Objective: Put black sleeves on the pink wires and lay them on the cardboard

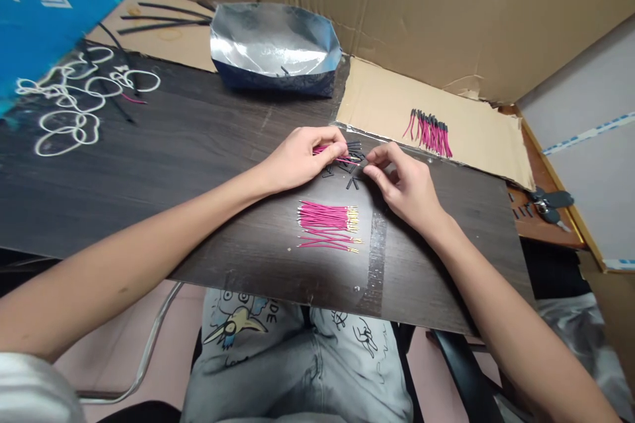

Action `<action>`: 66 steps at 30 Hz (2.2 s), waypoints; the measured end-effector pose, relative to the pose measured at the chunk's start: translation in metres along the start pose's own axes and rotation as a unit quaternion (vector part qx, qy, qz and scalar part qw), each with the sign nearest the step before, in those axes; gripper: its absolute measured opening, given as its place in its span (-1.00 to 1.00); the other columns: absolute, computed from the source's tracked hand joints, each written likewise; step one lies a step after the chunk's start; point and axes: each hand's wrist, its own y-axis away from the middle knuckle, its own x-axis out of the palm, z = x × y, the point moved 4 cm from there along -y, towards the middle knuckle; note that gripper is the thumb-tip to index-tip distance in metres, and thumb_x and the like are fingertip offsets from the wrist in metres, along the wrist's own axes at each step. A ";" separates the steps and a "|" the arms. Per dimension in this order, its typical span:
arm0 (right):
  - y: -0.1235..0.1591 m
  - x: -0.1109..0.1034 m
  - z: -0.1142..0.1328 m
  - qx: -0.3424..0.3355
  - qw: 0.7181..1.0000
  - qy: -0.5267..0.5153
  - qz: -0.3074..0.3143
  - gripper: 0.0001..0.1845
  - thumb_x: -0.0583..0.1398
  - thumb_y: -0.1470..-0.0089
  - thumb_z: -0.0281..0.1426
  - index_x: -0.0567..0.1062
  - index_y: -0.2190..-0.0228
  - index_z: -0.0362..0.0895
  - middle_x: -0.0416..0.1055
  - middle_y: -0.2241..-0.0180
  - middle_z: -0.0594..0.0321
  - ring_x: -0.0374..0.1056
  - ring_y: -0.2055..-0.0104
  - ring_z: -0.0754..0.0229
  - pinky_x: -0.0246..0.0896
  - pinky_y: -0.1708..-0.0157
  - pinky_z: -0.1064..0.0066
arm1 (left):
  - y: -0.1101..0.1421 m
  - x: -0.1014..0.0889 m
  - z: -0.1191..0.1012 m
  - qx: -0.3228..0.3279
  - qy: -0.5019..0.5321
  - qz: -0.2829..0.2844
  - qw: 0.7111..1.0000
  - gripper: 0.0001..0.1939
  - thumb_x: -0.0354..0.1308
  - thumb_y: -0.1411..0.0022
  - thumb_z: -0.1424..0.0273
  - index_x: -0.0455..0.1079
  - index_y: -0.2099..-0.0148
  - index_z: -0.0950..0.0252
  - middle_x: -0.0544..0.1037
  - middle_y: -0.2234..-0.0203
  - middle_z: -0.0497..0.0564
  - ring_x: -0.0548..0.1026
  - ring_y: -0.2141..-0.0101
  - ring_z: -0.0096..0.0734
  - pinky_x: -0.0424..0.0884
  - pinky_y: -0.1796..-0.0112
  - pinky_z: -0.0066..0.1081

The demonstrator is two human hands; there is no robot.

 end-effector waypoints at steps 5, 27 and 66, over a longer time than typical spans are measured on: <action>0.000 0.003 0.001 0.013 0.999 -0.028 -0.014 -0.90 0.23 -0.32 -0.30 0.42 0.17 -0.04 0.53 0.23 0.25 0.47 0.28 0.19 0.38 0.28 0.33 | 0.000 0.003 -0.001 0.000 0.032 0.007 0.999 -0.80 0.15 -0.37 0.35 0.43 0.32 0.32 0.40 0.52 -0.11 0.29 0.48 -0.53 0.21 0.42 -0.45; -0.003 0.000 -0.005 -0.002 0.998 0.062 -0.005 -0.90 0.05 -0.40 -0.39 0.30 0.25 -0.03 0.38 0.23 0.18 0.32 0.21 0.10 0.25 0.19 0.22 | -0.001 0.002 0.002 -0.024 0.180 0.047 0.982 -0.78 0.19 -0.41 0.32 0.45 0.27 0.35 0.24 0.68 -0.19 0.15 0.66 -0.64 0.05 0.64 -0.50; -0.003 0.012 -0.009 0.197 0.905 -0.376 0.033 -0.65 0.41 -0.11 -0.09 0.51 0.27 -0.07 0.48 0.35 0.24 0.46 0.32 0.19 0.36 0.57 0.44 | 0.002 0.003 -0.004 0.013 0.078 0.035 0.996 -0.78 0.17 -0.39 0.30 0.47 0.29 0.32 0.44 0.50 -0.10 0.32 0.45 -0.51 0.23 0.37 -0.45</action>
